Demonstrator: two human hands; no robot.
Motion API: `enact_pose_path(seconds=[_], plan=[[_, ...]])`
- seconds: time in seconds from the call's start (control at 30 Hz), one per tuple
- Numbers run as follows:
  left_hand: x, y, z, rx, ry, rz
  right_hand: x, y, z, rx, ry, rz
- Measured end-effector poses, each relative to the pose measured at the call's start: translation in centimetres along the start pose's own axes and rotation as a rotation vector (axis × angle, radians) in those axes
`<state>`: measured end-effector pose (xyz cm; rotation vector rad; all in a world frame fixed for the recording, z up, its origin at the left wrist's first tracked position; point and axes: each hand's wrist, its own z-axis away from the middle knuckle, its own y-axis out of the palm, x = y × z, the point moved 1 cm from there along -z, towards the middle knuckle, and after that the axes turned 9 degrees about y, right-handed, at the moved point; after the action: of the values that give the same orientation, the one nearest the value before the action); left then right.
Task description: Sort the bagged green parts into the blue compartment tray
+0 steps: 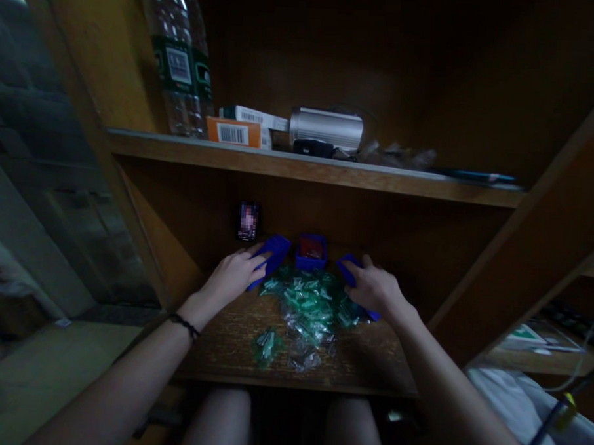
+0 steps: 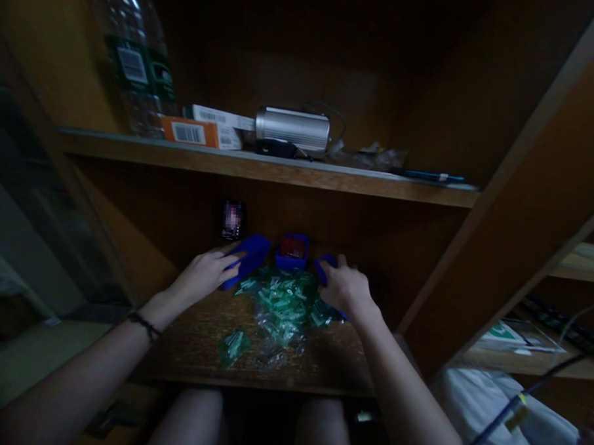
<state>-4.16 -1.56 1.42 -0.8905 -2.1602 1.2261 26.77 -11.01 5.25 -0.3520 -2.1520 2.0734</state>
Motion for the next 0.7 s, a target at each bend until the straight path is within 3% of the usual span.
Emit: enact_pose_path(seconds=[0.5,0.6,0.7], plan=[[-0.5,-1.4,3.8,-0.046,0.228,0.038,0.8,0.9,0.7,-0.036,-0.224,-0.042],[0.2,-2.0,3.7,-0.118,0.155,0.057,0.0,0.9,0.4,-0.042,-0.166,-0.078],[1.1,-2.2,3.2,-0.254,-0.057,0.096,-2.1,1.1,-1.0,-0.013,-0.058,-0.154]])
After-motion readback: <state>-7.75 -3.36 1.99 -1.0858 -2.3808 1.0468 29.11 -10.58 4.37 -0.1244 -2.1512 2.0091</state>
